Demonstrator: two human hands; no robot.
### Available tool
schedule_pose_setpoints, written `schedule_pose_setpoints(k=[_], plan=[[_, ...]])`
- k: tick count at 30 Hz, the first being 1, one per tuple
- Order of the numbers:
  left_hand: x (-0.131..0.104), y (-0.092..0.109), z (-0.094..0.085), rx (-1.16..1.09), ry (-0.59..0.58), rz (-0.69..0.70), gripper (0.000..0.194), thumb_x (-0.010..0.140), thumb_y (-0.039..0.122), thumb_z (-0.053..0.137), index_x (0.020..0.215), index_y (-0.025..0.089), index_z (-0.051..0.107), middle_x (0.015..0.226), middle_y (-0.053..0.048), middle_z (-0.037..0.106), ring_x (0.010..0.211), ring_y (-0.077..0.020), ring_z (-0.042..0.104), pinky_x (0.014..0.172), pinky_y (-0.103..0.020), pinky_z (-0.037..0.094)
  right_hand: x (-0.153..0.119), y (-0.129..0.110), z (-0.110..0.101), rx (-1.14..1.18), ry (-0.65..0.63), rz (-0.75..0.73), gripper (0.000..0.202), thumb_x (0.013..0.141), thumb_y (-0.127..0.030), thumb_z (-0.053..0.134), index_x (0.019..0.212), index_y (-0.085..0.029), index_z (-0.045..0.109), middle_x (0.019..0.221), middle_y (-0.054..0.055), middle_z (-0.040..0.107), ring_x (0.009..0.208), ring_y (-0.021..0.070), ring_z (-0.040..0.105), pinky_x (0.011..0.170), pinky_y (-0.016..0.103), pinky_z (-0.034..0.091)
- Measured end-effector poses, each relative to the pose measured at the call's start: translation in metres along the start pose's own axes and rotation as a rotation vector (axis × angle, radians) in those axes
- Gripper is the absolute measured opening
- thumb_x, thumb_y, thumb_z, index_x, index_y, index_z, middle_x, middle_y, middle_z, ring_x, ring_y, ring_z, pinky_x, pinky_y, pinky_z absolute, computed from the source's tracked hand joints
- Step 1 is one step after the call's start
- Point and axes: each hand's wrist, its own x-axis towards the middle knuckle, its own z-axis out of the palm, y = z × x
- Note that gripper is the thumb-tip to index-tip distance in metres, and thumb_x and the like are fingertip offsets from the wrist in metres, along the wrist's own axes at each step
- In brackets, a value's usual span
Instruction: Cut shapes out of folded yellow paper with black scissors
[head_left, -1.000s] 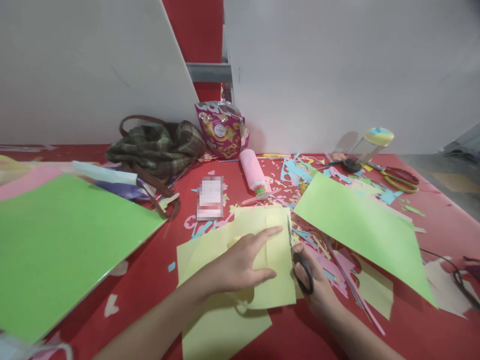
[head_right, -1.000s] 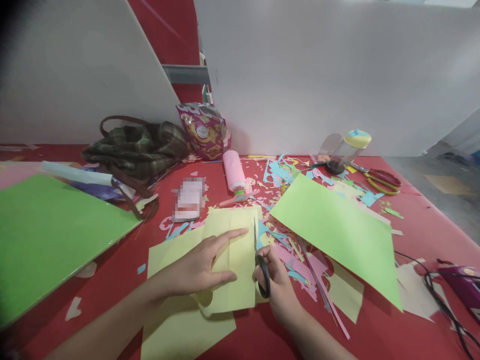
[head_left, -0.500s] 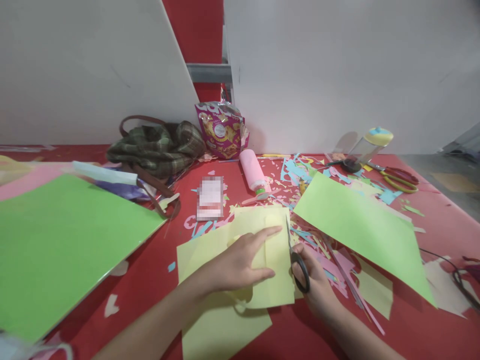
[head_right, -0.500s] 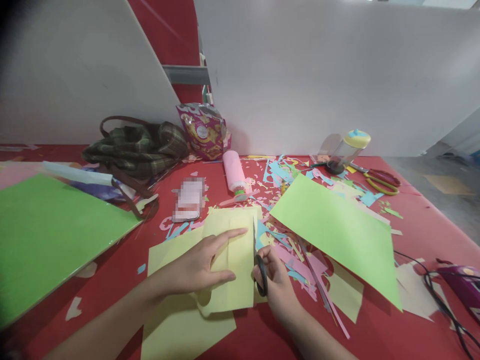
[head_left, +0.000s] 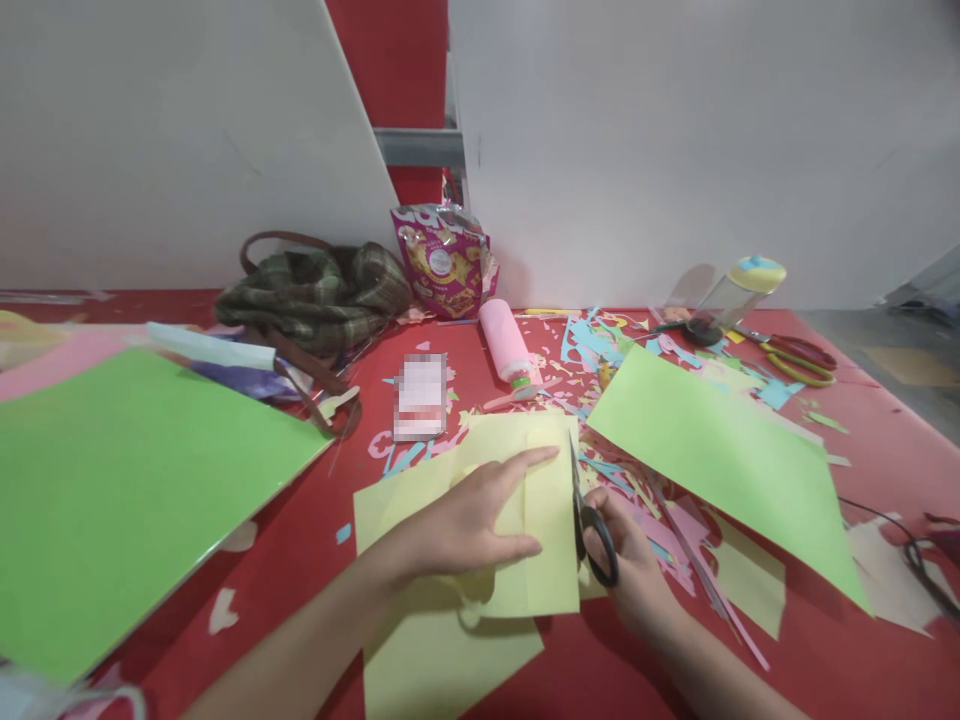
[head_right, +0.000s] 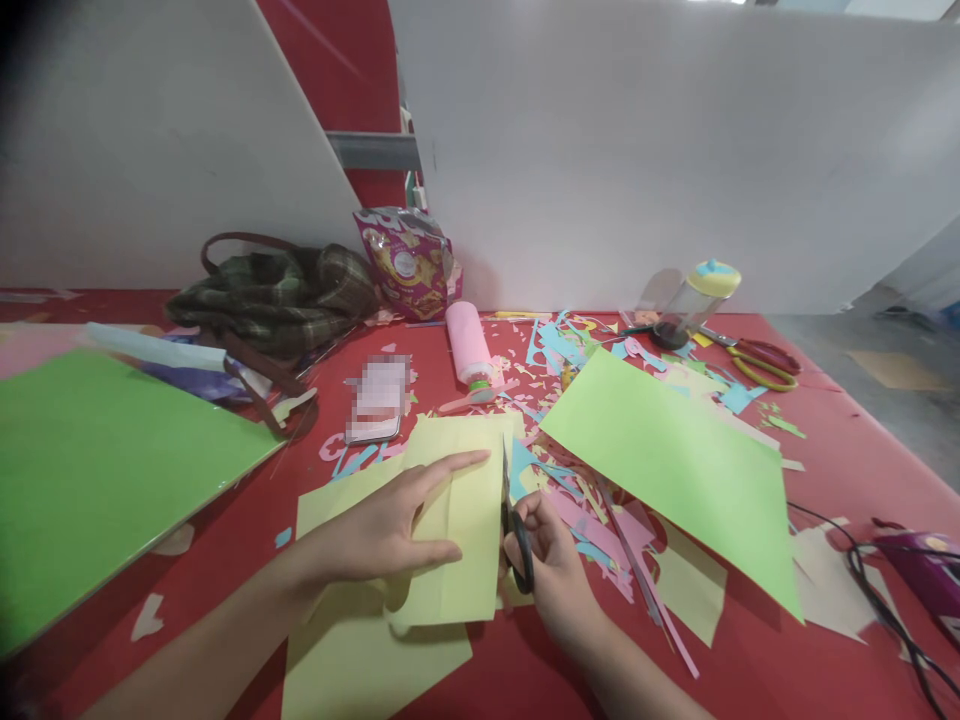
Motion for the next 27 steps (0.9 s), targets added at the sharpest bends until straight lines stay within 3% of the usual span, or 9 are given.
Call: schedule_pose_setpoints(k=[9,15,27], plan=[[-0.0025,-0.0013,-0.0072,-0.011,-0.077,0.018,0.071,0.066,0.026,0.060,0.127,0.025,0.025,0.130,-0.002,0.035,0.116,-0.0204,0.034,0.095,-0.028,0.027,-0.0017,-0.0019,-0.0016,0.063,-0.092,-0.004,0.031,0.069,-0.048,0.054,0.080,-0.023,0.038,0.063,-0.003,0.043,0.052,0.0109,0.043,0.046,0.021,0.037],[-0.0032,-0.0018,-0.0079,-0.026,-0.100,0.069,0.072,0.066,0.028,0.060,0.128,0.024,0.022,0.131,-0.003,0.033,0.116,-0.0207,0.033,0.096,-0.029,0.026,-0.0030,-0.0005,-0.0035,0.048,-0.083,0.025,0.032,0.068,-0.050,0.054,0.080,-0.023,0.041,0.064,-0.001,0.044,0.058,0.0135,0.042,0.055,0.025,0.038],[-0.0023,0.0006,-0.0046,-0.032,-0.106,0.026,0.072,0.066,0.028,0.059,0.128,0.024,0.022,0.131,-0.003,0.033,0.117,-0.0215,0.032,0.095,-0.029,0.026,-0.0023,-0.0037,-0.0031,0.003,-0.061,0.010,0.028,0.071,-0.048,0.051,0.079,-0.023,0.041,0.067,-0.002,0.040,0.059,0.0127,0.039,0.056,0.024,0.034]])
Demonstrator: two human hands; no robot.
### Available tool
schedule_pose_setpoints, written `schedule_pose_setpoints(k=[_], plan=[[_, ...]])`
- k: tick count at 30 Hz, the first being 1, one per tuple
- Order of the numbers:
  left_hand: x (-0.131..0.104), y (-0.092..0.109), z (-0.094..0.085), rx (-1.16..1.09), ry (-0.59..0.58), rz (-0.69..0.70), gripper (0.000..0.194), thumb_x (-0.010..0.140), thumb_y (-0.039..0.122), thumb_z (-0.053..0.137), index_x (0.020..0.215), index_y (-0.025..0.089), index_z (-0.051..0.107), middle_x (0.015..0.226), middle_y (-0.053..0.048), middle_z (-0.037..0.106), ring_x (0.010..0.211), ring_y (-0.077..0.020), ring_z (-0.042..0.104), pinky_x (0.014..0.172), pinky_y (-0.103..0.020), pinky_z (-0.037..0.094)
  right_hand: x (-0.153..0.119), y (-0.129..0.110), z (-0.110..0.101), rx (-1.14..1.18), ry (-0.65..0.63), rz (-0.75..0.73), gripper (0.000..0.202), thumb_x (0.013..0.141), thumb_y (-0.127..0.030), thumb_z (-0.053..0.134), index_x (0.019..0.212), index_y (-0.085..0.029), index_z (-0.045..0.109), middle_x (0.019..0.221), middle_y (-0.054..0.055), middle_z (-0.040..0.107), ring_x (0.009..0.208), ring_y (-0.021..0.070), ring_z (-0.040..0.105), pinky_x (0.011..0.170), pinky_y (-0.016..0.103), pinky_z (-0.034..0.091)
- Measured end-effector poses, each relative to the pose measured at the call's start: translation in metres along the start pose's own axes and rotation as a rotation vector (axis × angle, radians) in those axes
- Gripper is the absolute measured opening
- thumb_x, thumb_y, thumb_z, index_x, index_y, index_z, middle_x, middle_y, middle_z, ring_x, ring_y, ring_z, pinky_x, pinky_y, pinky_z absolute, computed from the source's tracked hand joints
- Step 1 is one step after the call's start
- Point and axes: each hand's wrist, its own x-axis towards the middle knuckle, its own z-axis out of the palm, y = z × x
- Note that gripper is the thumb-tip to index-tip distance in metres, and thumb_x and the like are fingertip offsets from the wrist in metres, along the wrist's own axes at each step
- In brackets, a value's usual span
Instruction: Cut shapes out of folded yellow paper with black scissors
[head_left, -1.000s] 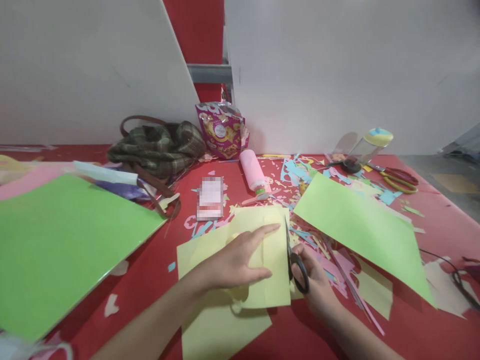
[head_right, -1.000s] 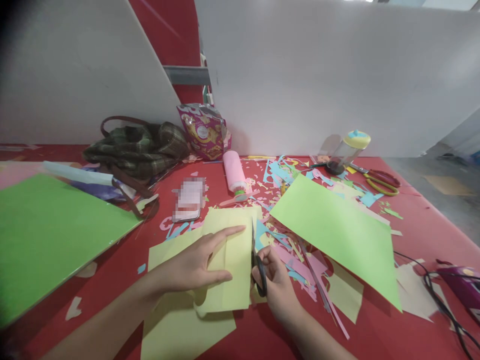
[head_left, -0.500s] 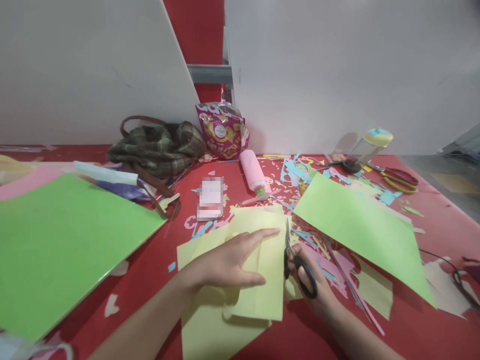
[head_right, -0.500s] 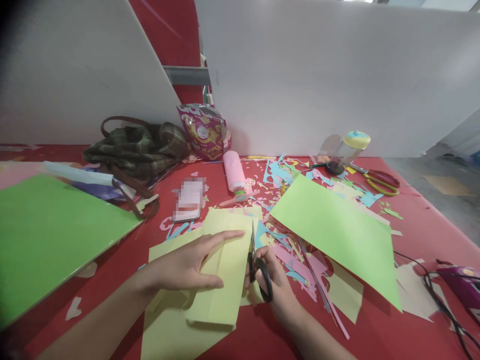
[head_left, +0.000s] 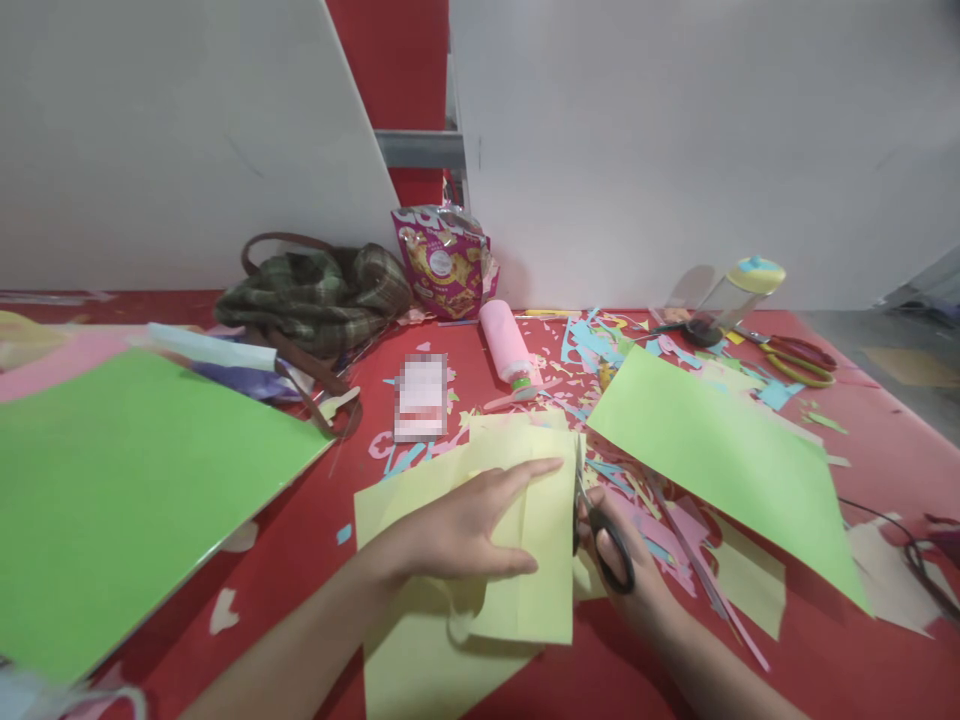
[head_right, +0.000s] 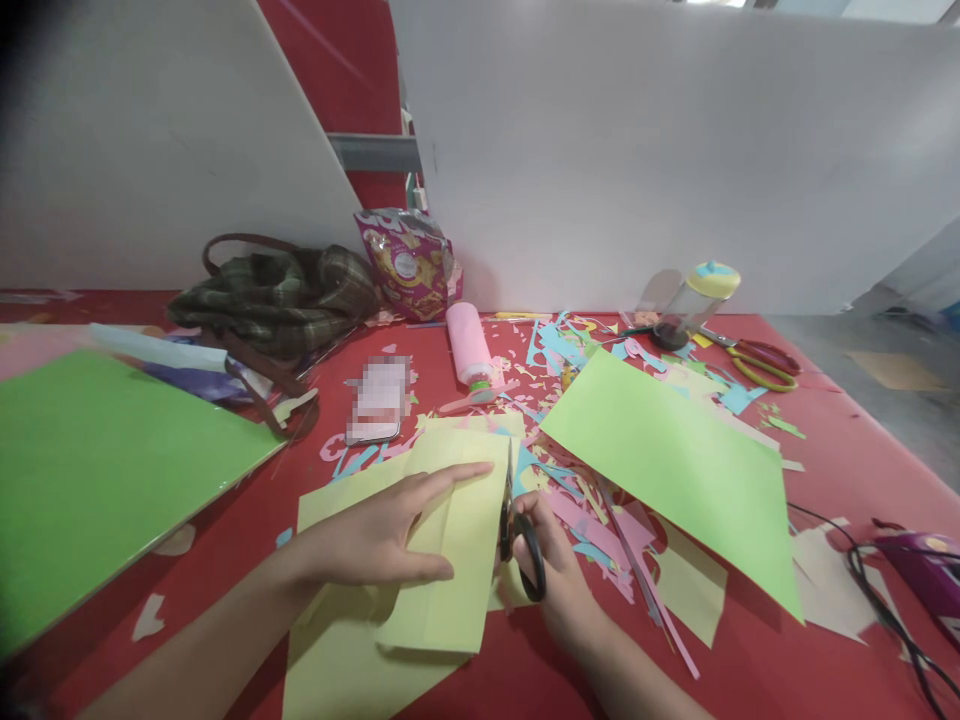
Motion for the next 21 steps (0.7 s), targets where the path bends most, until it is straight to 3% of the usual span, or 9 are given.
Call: schedule_pose_setpoints(k=[8,14,21], plan=[[0.0001,-0.0007,0.0013,0.002,0.002,0.005,0.073,0.066,0.028,0.059,0.129,0.024,0.021,0.131,-0.003,0.033,0.117,-0.0210,0.032,0.095,-0.029,0.026,0.0004,0.0033,-0.0003,0.021,0.043,0.000,0.027,0.071,-0.046,0.053,0.078,-0.022,0.041,0.065,-0.002,0.040,0.059,0.0125,0.041,0.055,0.023,0.035],[-0.0006,-0.0018,-0.0005,0.004,-0.005,0.015,0.073,0.066,0.029,0.059,0.128,0.024,0.022,0.131,-0.003,0.033,0.117,-0.0210,0.033,0.095,-0.029,0.026,-0.0003,0.0046,-0.0006,0.055,0.009,0.039,0.027,0.071,-0.046,0.052,0.078,-0.023,0.040,0.065,-0.002,0.041,0.051,0.0109,0.040,0.045,0.021,0.035],[-0.0025,-0.0043,-0.0053,0.016,-0.017,0.032,0.072,0.066,0.027,0.060,0.128,0.024,0.024,0.131,-0.003,0.033,0.117,-0.0216,0.033,0.095,-0.029,0.026,0.0009,0.0041,-0.0011,0.068,-0.010,0.018,0.026,0.071,-0.043,0.055,0.077,-0.023,0.040,0.064,-0.002,0.046,0.056,0.0118,0.045,0.051,0.023,0.037]])
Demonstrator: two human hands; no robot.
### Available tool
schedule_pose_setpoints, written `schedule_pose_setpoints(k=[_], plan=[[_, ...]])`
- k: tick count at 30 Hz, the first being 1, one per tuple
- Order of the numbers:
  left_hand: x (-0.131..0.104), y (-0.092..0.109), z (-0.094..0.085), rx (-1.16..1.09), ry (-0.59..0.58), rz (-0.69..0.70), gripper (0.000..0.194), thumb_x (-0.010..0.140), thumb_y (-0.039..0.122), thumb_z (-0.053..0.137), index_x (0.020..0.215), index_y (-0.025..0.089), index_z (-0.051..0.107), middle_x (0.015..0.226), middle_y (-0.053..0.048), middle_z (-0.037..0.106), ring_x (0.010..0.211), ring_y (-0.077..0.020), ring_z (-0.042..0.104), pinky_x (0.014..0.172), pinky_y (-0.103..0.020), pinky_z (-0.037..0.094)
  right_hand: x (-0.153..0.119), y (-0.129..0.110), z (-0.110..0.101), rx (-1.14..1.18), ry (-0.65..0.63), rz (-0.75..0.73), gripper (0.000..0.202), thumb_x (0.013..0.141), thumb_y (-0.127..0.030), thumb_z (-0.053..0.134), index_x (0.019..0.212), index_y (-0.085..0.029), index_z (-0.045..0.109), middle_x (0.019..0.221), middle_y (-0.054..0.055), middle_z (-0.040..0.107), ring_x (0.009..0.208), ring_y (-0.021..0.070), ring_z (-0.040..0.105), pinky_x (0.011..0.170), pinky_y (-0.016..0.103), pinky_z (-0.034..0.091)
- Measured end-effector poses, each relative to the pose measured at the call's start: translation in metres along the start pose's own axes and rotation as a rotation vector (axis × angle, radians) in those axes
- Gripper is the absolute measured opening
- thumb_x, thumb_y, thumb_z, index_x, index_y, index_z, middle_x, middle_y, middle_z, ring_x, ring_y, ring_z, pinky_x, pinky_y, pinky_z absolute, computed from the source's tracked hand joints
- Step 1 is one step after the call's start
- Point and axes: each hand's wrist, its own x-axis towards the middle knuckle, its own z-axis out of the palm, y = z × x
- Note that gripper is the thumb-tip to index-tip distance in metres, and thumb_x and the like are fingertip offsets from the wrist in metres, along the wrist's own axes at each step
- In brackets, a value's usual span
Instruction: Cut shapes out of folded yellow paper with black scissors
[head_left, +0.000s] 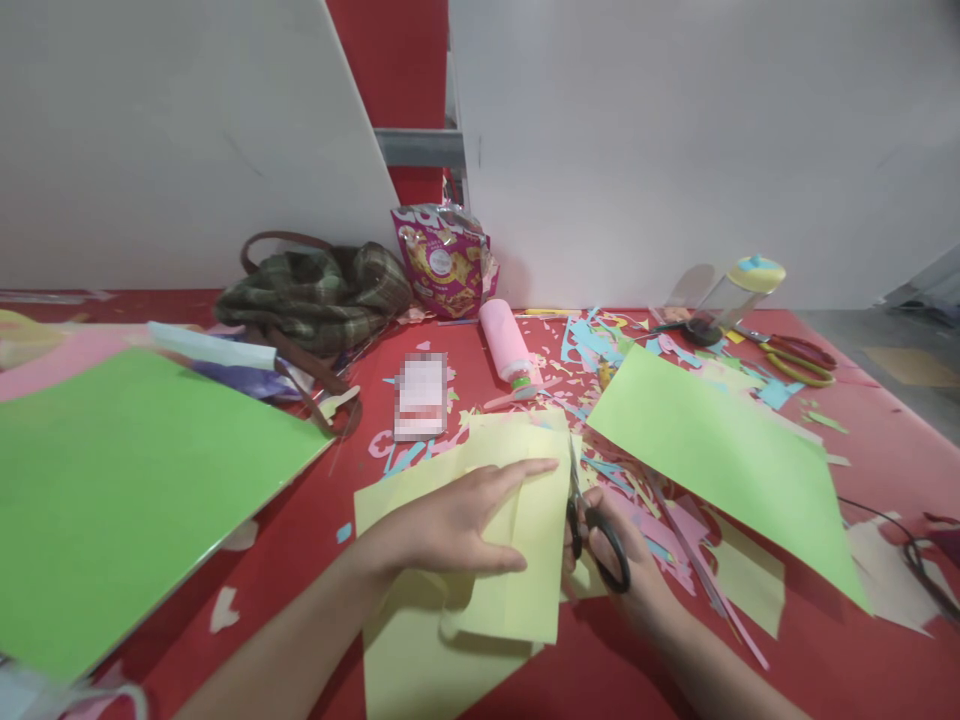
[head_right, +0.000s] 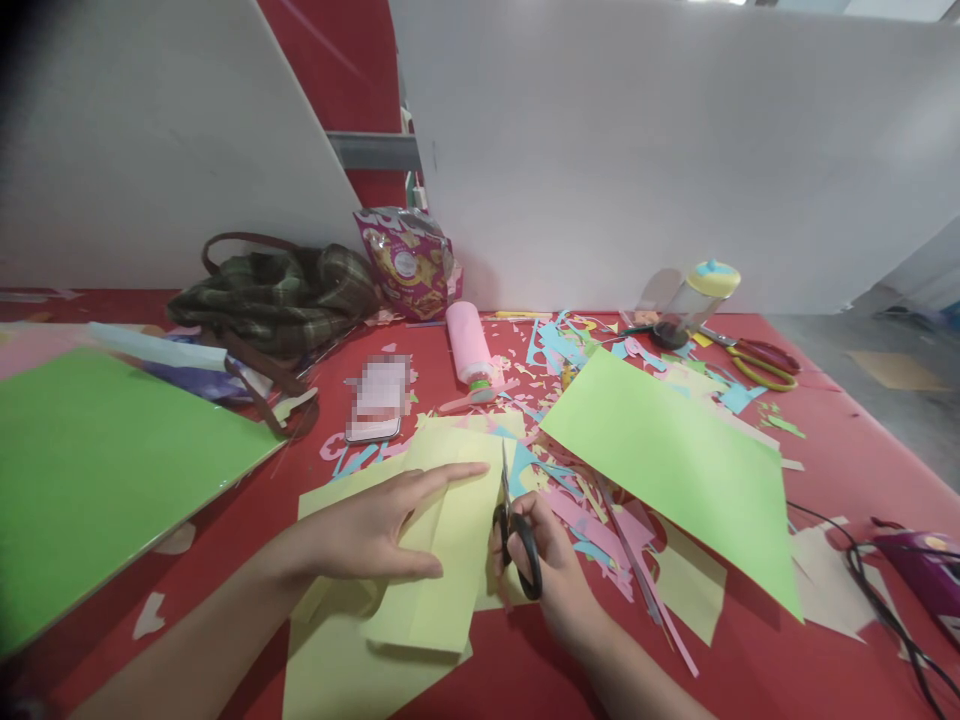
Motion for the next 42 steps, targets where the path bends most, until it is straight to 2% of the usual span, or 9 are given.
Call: schedule_pose_setpoints(k=[4,9,14,26,32,42], plan=[[-0.003,-0.001,-0.006,0.015,-0.041,0.013,0.072,0.066,0.026,0.060,0.128,0.024,0.023,0.132,-0.002,0.032,0.118,-0.0197,0.032,0.096,-0.027,0.025,-0.001,0.001,-0.001,0.018,-0.029,0.008,0.027,0.071,-0.041,0.056,0.078,-0.022,0.039,0.065,-0.002,0.047,0.054,0.0102,0.045,0.051,0.022,0.037],[-0.006,-0.001,-0.010,0.027,-0.066,0.004,0.072,0.066,0.026,0.060,0.128,0.024,0.024,0.132,-0.002,0.032,0.118,-0.0196,0.032,0.096,-0.028,0.025,-0.002,0.006,-0.002,0.056,-0.037,0.046,0.027,0.071,-0.041,0.056,0.080,-0.024,0.037,0.065,-0.002,0.047,0.051,0.0108,0.045,0.040,0.020,0.035],[-0.007,-0.002,-0.013,0.010,-0.067,0.015,0.071,0.065,0.027,0.059,0.127,0.025,0.025,0.131,-0.002,0.034,0.118,-0.0220,0.032,0.095,-0.030,0.026,-0.001,0.007,-0.003,0.008,-0.017,0.037,0.029,0.069,-0.042,0.058,0.079,-0.022,0.039,0.065,-0.003,0.045,0.052,0.0100,0.046,0.043,0.021,0.037],[-0.016,-0.004,-0.030,0.049,-0.148,0.044,0.071,0.065,0.027,0.062,0.127,0.029,0.026,0.131,0.002,0.035,0.117,-0.0187,0.034,0.095,-0.023,0.026,-0.002,-0.002,0.003,0.000,-0.098,0.104,0.033,0.065,-0.044,0.061,0.073,-0.022,0.038,0.052,-0.008,0.039,0.038,0.0053,0.036,0.040,0.020,0.029],[-0.020,-0.002,-0.036,0.056,-0.179,0.023,0.071,0.064,0.027,0.063,0.126,0.031,0.028,0.130,0.003,0.037,0.115,-0.0206,0.037,0.094,-0.024,0.027,-0.003,-0.002,0.003,0.023,-0.124,0.121,0.033,0.065,-0.043,0.062,0.074,-0.022,0.038,0.055,-0.008,0.040,0.039,0.0043,0.035,0.044,0.021,0.032],[-0.020,-0.002,-0.041,0.135,-0.314,0.074,0.071,0.068,0.037,0.058,0.128,0.023,0.023,0.130,-0.003,0.035,0.115,-0.0200,0.036,0.092,-0.022,0.027,-0.001,0.001,-0.001,0.017,-0.234,0.069,0.032,0.069,-0.042,0.059,0.078,-0.021,0.037,0.056,-0.007,0.040,0.041,0.0052,0.036,0.047,0.022,0.034]])
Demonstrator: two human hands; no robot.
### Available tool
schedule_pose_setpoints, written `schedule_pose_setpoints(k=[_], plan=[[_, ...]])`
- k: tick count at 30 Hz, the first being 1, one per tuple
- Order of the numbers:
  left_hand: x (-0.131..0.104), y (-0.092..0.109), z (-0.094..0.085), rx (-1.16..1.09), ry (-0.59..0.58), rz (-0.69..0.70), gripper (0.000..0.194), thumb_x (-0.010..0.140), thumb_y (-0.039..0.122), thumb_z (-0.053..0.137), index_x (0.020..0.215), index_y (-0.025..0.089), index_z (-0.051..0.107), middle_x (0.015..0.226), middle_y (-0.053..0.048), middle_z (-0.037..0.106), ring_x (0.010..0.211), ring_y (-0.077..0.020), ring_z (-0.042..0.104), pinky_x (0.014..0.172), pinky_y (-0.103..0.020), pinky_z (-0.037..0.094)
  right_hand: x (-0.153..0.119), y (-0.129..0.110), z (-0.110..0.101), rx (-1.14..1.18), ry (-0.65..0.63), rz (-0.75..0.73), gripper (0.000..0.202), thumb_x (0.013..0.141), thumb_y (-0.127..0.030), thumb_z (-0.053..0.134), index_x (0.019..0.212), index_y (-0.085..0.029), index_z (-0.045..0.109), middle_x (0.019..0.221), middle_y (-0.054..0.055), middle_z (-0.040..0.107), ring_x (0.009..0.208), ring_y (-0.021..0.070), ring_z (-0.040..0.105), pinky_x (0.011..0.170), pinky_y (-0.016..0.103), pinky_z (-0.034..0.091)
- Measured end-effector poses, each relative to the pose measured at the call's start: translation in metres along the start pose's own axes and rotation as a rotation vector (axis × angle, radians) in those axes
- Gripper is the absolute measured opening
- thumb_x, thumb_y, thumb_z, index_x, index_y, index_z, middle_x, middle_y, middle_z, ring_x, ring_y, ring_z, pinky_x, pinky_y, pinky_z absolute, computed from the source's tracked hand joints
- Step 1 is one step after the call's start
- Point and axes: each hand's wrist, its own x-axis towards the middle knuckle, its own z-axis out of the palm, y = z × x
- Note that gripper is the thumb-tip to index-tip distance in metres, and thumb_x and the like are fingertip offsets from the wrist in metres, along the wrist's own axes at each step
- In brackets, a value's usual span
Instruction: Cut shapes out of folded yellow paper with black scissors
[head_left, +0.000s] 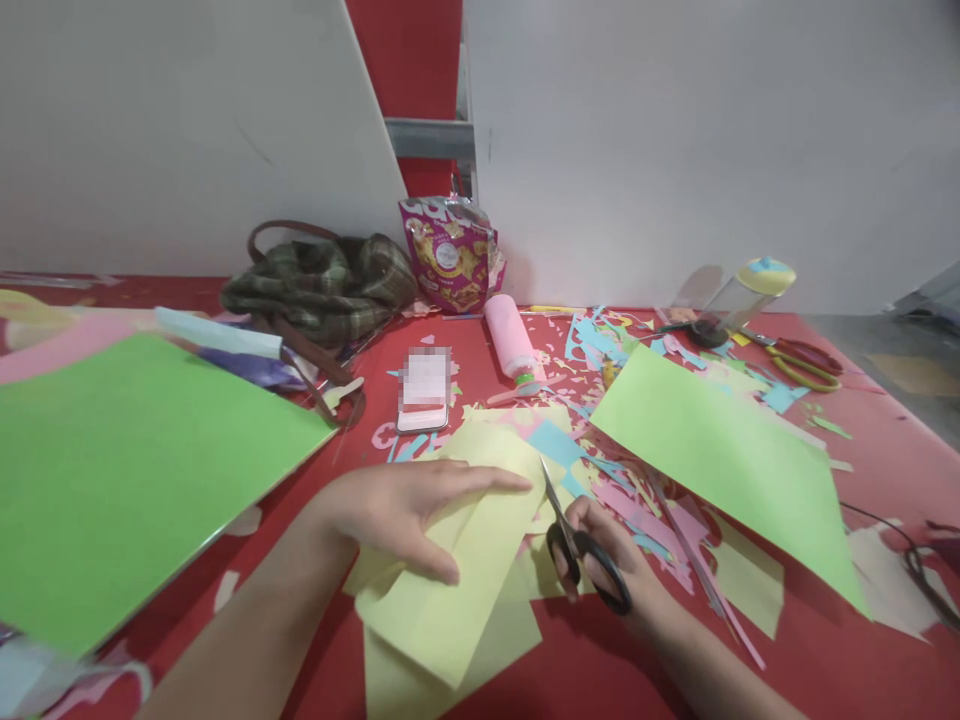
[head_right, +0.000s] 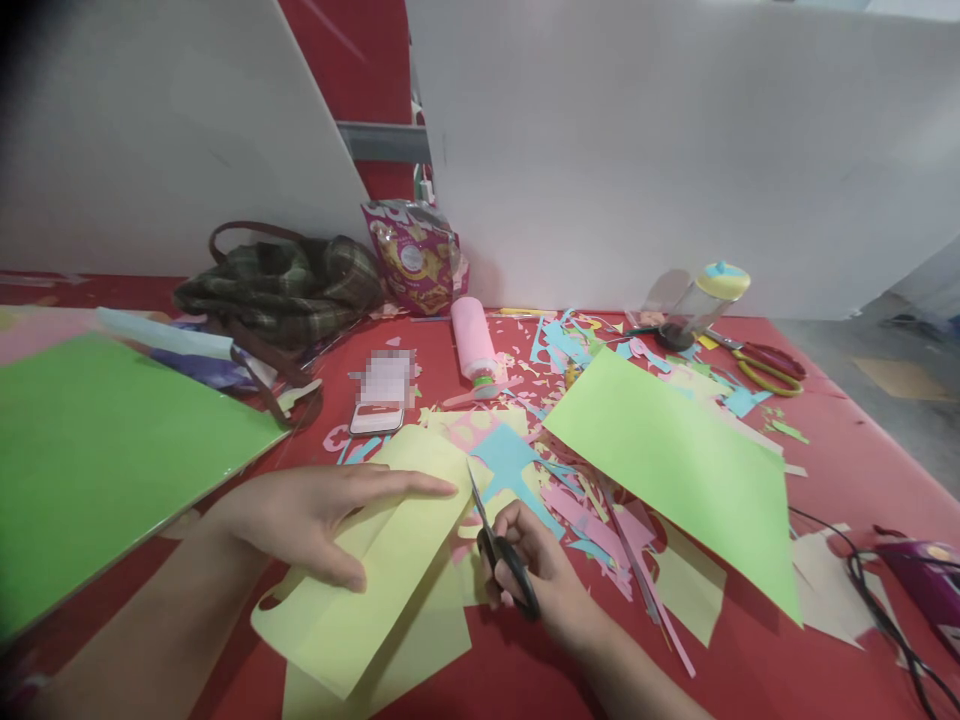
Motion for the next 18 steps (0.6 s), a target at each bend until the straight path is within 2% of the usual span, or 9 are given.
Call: schedule_pose_setpoints(k=[6,18], plan=[[0.0010,-0.0036,0.0006,0.004,-0.028,0.055,0.072,0.067,0.039,0.058,0.128,0.022,0.023,0.130,-0.004,0.036,0.113,-0.0208,0.038,0.091,-0.022,0.028,-0.0022,-0.0029,0.0008,-0.044,-0.043,0.026,0.034,0.070,-0.046,0.056,0.080,-0.021,0.037,0.057,-0.006,0.040,0.049,0.0084,0.041,0.050,0.024,0.033],[-0.0009,-0.0069,-0.0004,-0.016,-0.033,0.085,0.074,0.065,0.035,0.061,0.128,0.019,0.025,0.128,-0.004,0.038,0.112,-0.0190,0.039,0.089,-0.019,0.028,-0.0009,-0.0025,-0.0008,-0.010,-0.074,0.025,0.034,0.069,-0.044,0.059,0.078,-0.020,0.037,0.063,-0.003,0.047,0.049,0.0077,0.045,0.048,0.022,0.034]])
